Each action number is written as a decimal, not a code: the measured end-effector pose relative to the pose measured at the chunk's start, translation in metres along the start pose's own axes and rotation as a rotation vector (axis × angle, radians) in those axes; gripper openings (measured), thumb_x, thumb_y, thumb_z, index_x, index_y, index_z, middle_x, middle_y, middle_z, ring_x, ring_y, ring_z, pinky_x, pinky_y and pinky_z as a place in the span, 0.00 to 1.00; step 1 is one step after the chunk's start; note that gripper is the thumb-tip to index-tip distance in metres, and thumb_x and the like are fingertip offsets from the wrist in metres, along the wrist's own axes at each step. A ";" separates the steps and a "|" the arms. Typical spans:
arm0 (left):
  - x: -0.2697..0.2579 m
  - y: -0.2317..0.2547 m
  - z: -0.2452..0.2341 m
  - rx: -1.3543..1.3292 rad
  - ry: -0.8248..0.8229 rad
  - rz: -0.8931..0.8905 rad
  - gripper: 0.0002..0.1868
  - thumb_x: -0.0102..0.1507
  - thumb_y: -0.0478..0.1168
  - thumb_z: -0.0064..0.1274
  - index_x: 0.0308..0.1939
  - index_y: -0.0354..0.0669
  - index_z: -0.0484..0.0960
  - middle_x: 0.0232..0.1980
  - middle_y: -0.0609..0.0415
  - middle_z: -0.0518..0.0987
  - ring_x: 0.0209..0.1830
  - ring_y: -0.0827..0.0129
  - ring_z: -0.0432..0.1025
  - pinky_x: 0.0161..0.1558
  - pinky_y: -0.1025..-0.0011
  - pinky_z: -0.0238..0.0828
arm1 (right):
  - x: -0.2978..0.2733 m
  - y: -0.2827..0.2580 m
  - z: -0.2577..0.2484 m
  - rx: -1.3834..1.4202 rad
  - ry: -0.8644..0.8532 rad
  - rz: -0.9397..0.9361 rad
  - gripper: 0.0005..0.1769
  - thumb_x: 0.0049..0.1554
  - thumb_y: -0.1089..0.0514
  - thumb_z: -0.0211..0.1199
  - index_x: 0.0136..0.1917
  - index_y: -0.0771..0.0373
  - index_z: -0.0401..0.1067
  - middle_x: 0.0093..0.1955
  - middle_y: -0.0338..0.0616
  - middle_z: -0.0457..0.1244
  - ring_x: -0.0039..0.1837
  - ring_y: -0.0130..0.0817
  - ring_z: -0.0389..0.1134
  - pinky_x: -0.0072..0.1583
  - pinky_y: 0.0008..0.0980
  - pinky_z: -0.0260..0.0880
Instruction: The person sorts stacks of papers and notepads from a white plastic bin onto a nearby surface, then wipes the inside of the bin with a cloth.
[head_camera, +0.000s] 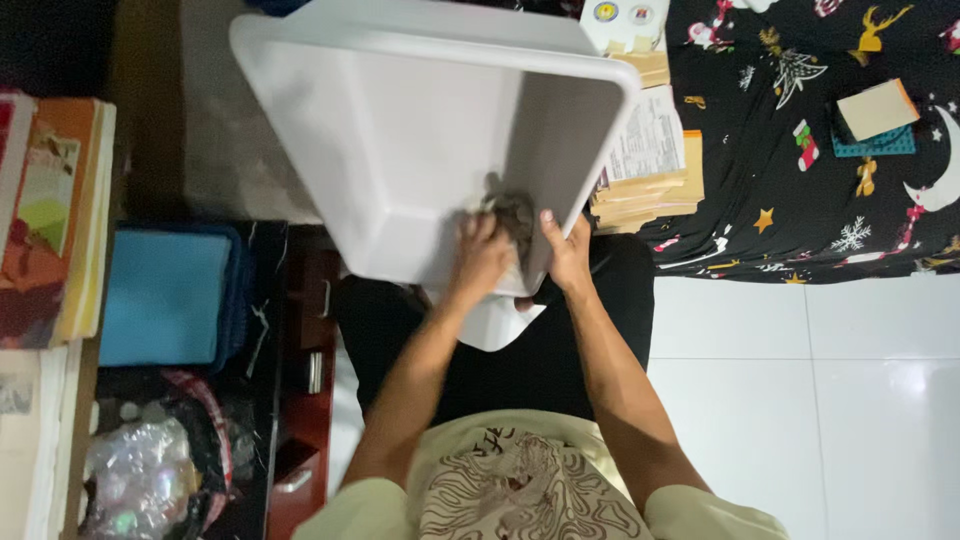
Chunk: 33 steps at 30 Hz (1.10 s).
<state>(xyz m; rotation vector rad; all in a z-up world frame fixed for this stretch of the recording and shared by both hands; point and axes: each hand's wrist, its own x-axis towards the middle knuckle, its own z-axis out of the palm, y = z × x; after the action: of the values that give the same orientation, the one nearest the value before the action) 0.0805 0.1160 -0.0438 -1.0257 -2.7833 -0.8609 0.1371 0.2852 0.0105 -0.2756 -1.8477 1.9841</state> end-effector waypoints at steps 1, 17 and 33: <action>0.006 -0.018 -0.009 0.184 -0.038 0.031 0.17 0.63 0.42 0.54 0.54 0.39 0.81 0.63 0.41 0.75 0.61 0.42 0.67 0.58 0.41 0.62 | -0.002 -0.001 -0.002 -0.001 0.013 -0.026 0.24 0.64 0.48 0.63 0.62 0.71 0.69 0.55 0.41 0.66 0.58 0.30 0.65 0.60 0.33 0.66; -0.020 0.032 -0.041 0.049 0.170 0.207 0.11 0.59 0.37 0.52 0.44 0.42 0.85 0.60 0.43 0.78 0.65 0.44 0.67 0.69 0.40 0.50 | 0.024 -0.028 0.007 0.074 0.222 -0.184 0.16 0.64 0.56 0.65 0.58 0.73 0.71 0.53 0.40 0.65 0.55 0.29 0.63 0.59 0.32 0.64; 0.008 -0.066 -0.069 0.174 0.153 0.026 0.16 0.64 0.30 0.51 0.56 0.40 0.82 0.58 0.45 0.78 0.61 0.49 0.70 0.67 0.50 0.67 | 0.013 -0.025 0.020 0.242 0.142 0.062 0.14 0.62 0.59 0.65 0.57 0.70 0.74 0.52 0.40 0.68 0.54 0.27 0.66 0.59 0.30 0.67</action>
<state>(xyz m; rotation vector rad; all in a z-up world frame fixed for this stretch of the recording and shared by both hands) 0.0245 0.0437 -0.0152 -0.9252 -2.6556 -0.6507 0.1213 0.2730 0.0390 -0.3929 -1.5120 2.1450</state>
